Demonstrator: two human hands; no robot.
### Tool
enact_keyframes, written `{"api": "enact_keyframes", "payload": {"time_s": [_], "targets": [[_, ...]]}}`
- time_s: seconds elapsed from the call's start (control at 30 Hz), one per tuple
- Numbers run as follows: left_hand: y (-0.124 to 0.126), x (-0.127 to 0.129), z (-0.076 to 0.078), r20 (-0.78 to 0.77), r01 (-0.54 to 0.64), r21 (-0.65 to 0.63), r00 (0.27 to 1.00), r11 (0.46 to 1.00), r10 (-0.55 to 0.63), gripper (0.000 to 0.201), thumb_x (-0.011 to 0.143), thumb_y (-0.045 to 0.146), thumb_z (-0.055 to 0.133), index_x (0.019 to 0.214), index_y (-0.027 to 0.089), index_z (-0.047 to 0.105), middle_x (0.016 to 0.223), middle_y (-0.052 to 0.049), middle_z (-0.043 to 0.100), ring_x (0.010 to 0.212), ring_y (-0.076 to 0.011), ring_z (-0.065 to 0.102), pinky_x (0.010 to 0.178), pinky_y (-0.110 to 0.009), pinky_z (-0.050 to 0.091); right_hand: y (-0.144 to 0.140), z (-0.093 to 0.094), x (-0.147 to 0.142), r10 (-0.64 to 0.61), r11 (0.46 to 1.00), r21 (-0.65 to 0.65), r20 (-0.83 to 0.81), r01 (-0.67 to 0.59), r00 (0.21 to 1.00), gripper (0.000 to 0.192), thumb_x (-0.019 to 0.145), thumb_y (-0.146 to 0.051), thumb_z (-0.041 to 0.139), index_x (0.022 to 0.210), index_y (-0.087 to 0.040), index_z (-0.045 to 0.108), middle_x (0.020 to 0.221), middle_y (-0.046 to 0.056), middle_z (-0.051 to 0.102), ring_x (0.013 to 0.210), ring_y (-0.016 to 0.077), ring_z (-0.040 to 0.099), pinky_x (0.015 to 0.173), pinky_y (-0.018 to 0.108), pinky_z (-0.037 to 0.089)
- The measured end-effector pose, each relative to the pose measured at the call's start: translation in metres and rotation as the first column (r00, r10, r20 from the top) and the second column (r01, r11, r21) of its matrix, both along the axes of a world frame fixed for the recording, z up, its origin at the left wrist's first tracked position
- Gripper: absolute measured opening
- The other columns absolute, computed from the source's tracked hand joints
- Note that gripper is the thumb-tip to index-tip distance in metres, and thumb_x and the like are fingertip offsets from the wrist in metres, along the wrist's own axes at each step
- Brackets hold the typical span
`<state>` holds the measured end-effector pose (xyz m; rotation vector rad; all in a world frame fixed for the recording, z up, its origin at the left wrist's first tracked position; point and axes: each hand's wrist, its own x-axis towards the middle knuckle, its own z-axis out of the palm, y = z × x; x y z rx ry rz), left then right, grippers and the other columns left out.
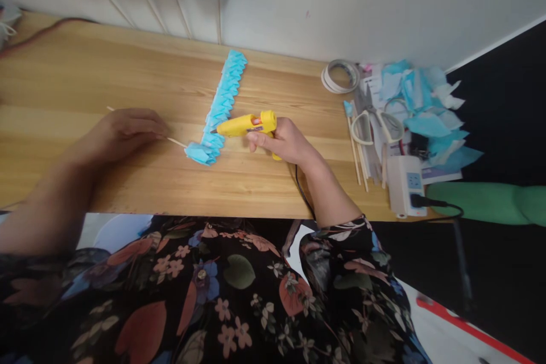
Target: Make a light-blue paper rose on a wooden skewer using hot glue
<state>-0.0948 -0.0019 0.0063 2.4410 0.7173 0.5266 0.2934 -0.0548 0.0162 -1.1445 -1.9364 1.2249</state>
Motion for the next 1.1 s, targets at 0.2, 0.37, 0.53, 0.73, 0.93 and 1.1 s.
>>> {"api": "enact_keyframes", "payload": {"time_s": [0.2, 0.37, 0.53, 0.73, 0.93, 1.1], "targets": [[0.000, -0.004, 0.005, 0.003, 0.008, -0.054, 1.000, 0.999, -0.008, 0.032, 0.110, 0.033, 0.054, 0.092, 0.018, 0.075, 0.094, -0.009, 0.075, 0.088, -0.0202, 0.070, 0.081, -0.032, 0.052, -0.002, 0.000, -0.001, 0.002, 1.000, -0.012, 0.001, -0.002, 1.000, 0.061, 0.092, -0.077, 0.065, 0.079, -0.018, 0.075, 0.066, 0.001, 0.067, 0.053, 0.0092, 0.047, 0.051, 0.025, 0.036], [0.001, -0.002, 0.006, -0.023, -0.003, -0.075, 1.000, 0.997, 0.002, 0.028, 0.107, 0.033, 0.057, 0.089, 0.019, 0.074, 0.092, -0.008, 0.074, 0.086, -0.0194, 0.070, 0.079, -0.031, 0.052, -0.003, 0.006, -0.007, 0.046, 0.999, -0.020, 0.029, -0.046, 0.999, 0.059, 0.093, -0.073, 0.065, 0.079, -0.017, 0.074, 0.066, 0.001, 0.068, 0.055, 0.0100, 0.051, 0.054, 0.025, 0.039], [0.000, 0.001, 0.008, -0.045, -0.043, -0.107, 0.998, 0.993, 0.038, 0.023, 0.103, 0.036, 0.060, 0.087, 0.025, 0.073, 0.088, -0.005, 0.074, 0.081, -0.0211, 0.069, 0.074, -0.032, 0.052, -0.004, 0.005, -0.012, 0.038, 0.999, -0.020, 0.010, -0.037, 0.999, 0.056, 0.092, -0.071, 0.067, 0.077, -0.018, 0.072, 0.060, -0.002, 0.062, 0.055, 0.0102, 0.051, 0.056, 0.025, 0.041], [0.000, 0.001, 0.008, -0.038, -0.040, -0.128, 0.999, 0.991, 0.036, 0.021, 0.102, 0.036, 0.062, 0.087, 0.026, 0.072, 0.087, -0.005, 0.073, 0.080, -0.0211, 0.069, 0.073, -0.032, 0.051, -0.004, -0.001, -0.018, 0.021, 1.000, -0.007, 0.032, -0.021, 0.999, 0.055, 0.091, -0.070, 0.068, 0.073, -0.019, 0.069, 0.059, -0.002, 0.061, 0.056, 0.0105, 0.050, 0.057, 0.025, 0.041], [0.000, 0.001, 0.008, -0.036, -0.047, -0.140, 0.998, 0.989, 0.042, 0.021, 0.102, 0.037, 0.062, 0.088, 0.025, 0.072, 0.088, -0.005, 0.073, 0.082, -0.0209, 0.070, 0.076, -0.032, 0.052, -0.004, -0.007, -0.017, 0.015, 1.000, 0.007, 0.082, -0.015, 0.997, 0.053, 0.092, -0.068, 0.066, 0.072, -0.019, 0.067, 0.065, 0.000, 0.066, 0.060, 0.0118, 0.055, 0.060, 0.025, 0.043], [-0.001, 0.001, 0.009, -0.053, -0.062, -0.150, 0.997, 0.987, 0.054, 0.022, 0.102, 0.038, 0.061, 0.088, 0.025, 0.072, 0.088, -0.005, 0.073, 0.082, -0.0208, 0.070, 0.076, -0.031, 0.052, -0.003, -0.009, -0.018, 0.012, 1.000, 0.012, 0.087, -0.013, 0.996, 0.056, 0.092, -0.071, 0.065, 0.072, -0.020, 0.065, 0.064, 0.000, 0.066, 0.059, 0.0119, 0.055, 0.059, 0.025, 0.043]]}}
